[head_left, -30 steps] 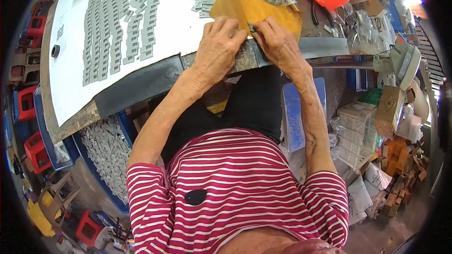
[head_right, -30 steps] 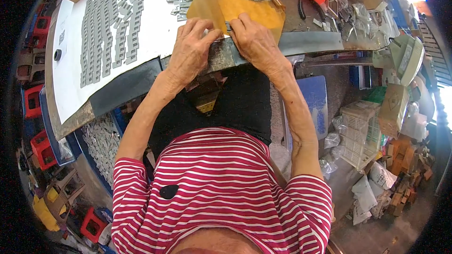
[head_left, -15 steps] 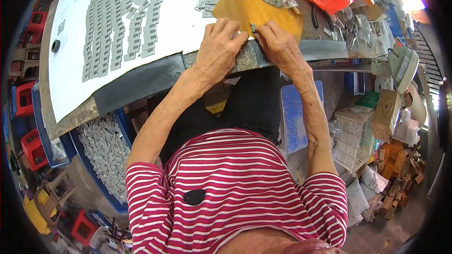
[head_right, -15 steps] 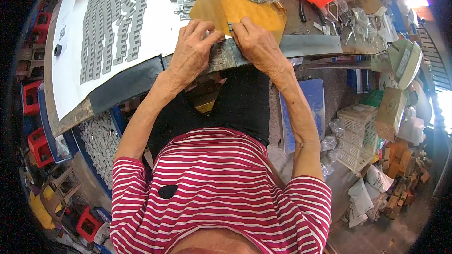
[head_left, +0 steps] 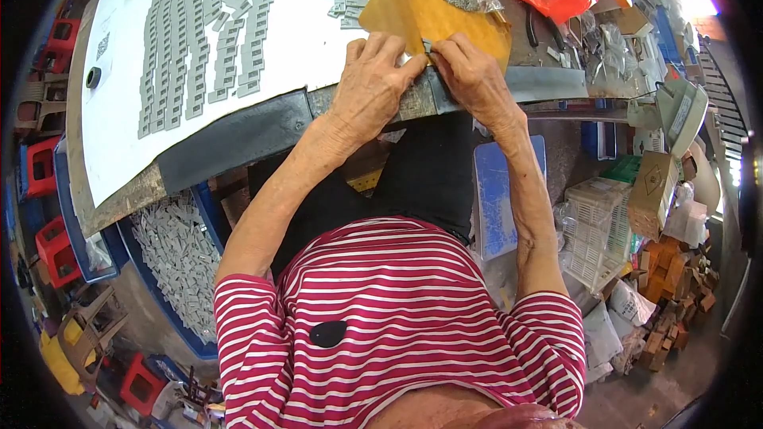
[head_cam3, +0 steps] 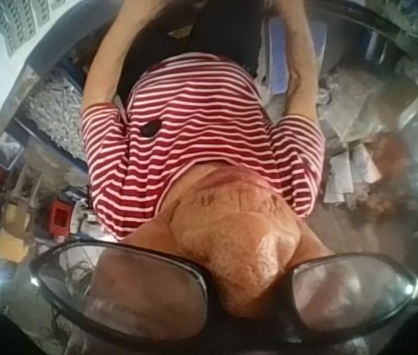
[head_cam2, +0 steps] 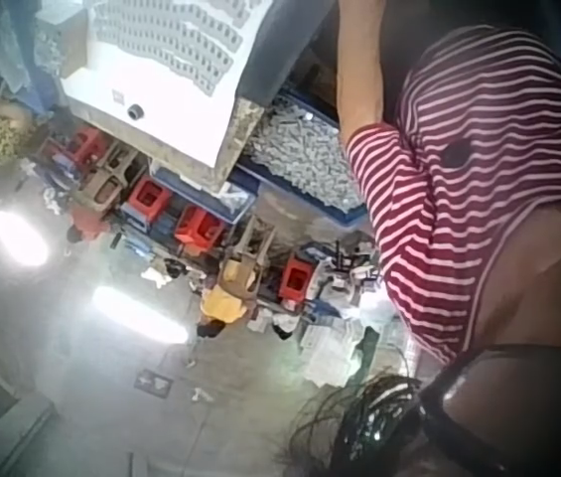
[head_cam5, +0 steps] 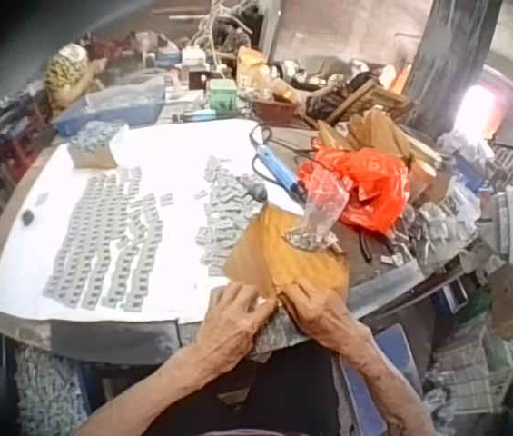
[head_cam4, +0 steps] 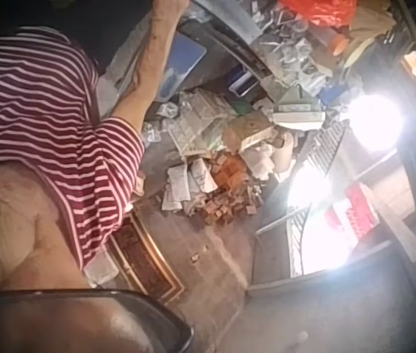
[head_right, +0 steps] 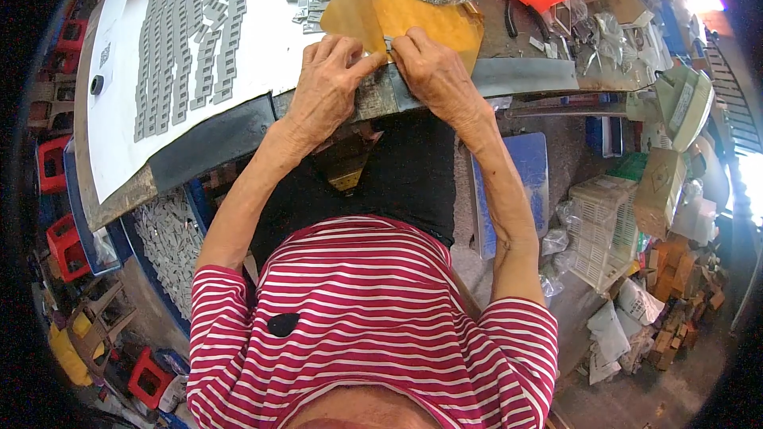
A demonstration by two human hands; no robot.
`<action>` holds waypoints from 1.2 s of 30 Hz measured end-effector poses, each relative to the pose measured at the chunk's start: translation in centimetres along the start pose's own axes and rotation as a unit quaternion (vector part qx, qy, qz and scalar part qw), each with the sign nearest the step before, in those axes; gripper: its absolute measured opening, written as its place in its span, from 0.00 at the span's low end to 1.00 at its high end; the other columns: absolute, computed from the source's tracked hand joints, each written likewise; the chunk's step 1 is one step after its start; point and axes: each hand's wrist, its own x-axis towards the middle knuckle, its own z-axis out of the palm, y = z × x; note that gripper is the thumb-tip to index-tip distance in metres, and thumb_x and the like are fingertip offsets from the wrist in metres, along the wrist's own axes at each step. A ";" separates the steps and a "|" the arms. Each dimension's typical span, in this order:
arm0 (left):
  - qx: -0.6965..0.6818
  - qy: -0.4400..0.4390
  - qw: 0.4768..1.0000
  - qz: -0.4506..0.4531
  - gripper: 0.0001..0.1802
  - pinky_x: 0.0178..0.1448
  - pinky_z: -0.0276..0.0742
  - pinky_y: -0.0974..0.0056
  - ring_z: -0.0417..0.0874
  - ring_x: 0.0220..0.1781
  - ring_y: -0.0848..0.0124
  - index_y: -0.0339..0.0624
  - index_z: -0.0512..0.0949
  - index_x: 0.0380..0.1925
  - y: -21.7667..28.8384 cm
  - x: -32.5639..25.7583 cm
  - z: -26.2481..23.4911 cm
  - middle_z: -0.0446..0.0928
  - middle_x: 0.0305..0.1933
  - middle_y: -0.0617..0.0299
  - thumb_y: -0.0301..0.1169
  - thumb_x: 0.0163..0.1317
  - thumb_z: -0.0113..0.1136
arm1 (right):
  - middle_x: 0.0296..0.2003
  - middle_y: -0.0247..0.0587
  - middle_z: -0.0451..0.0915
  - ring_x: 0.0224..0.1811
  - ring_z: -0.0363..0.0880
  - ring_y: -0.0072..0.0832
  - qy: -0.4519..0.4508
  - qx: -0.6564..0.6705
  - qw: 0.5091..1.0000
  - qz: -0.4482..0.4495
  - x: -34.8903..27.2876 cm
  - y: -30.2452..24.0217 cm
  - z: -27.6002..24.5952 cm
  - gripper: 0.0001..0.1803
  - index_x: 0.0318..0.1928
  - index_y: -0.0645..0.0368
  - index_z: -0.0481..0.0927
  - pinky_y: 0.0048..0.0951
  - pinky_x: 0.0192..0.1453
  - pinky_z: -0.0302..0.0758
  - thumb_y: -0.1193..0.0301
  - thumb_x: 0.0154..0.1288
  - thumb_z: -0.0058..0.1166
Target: Inspecting and sorting small grey hardware components at a workbench.
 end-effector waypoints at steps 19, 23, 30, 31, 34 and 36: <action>0.024 -0.013 1.000 0.014 0.20 0.48 0.58 0.59 0.67 0.45 0.64 0.43 0.74 0.42 0.4 0.2 0.2 0.67 0.38 0.57 0.23 0.45 0.57 | 0.29 0.47 0.69 0.29 0.74 0.45 0.001 0.030 0.999 0.020 0.1 -0.2 -0.5 0.08 0.36 0.62 0.69 0.37 0.31 0.71 0.76 0.55 0.51; 0.032 -0.032 0.999 -0.003 0.20 0.50 0.60 0.59 0.68 0.44 0.64 0.47 0.71 0.46 0.6 0.2 0.0 0.67 0.39 0.59 0.22 0.50 0.52 | 0.29 0.45 0.71 0.29 0.74 0.41 0.002 0.007 1.000 0.026 0.2 -0.2 -0.3 0.10 0.37 0.63 0.72 0.33 0.31 0.71 0.79 0.53 0.54; 0.041 -0.017 0.999 0.018 0.19 0.47 0.58 0.59 0.67 0.45 0.64 0.42 0.73 0.44 0.5 0.1 0.2 0.67 0.38 0.58 0.24 0.47 0.56 | 0.30 0.45 0.71 0.30 0.74 0.42 -0.005 -0.010 1.000 0.023 0.3 0.0 0.0 0.11 0.38 0.63 0.72 0.33 0.32 0.71 0.79 0.52 0.54; 0.041 -0.016 0.999 0.017 0.19 0.47 0.58 0.59 0.67 0.45 0.64 0.42 0.73 0.44 0.5 0.1 0.2 0.67 0.38 0.58 0.24 0.47 0.56 | 0.30 0.45 0.71 0.30 0.74 0.42 -0.011 -0.015 1.000 0.024 0.3 0.0 0.0 0.11 0.39 0.63 0.72 0.34 0.31 0.72 0.78 0.52 0.54; 0.035 -0.011 0.999 0.018 0.19 0.47 0.58 0.58 0.67 0.44 0.64 0.42 0.73 0.43 0.5 0.0 0.3 0.66 0.38 0.58 0.24 0.47 0.56 | 0.30 0.45 0.71 0.30 0.74 0.42 -0.021 -0.021 0.999 0.023 0.4 0.0 -0.1 0.12 0.40 0.62 0.72 0.34 0.31 0.72 0.78 0.52 0.54; 0.036 -0.007 0.999 0.019 0.19 0.48 0.58 0.58 0.67 0.45 0.64 0.41 0.73 0.43 0.5 0.0 0.4 0.66 0.38 0.58 0.25 0.47 0.55 | 0.31 0.45 0.71 0.30 0.74 0.42 -0.024 -0.022 0.999 0.021 0.5 0.1 -0.1 0.13 0.41 0.62 0.72 0.34 0.31 0.72 0.78 0.52 0.54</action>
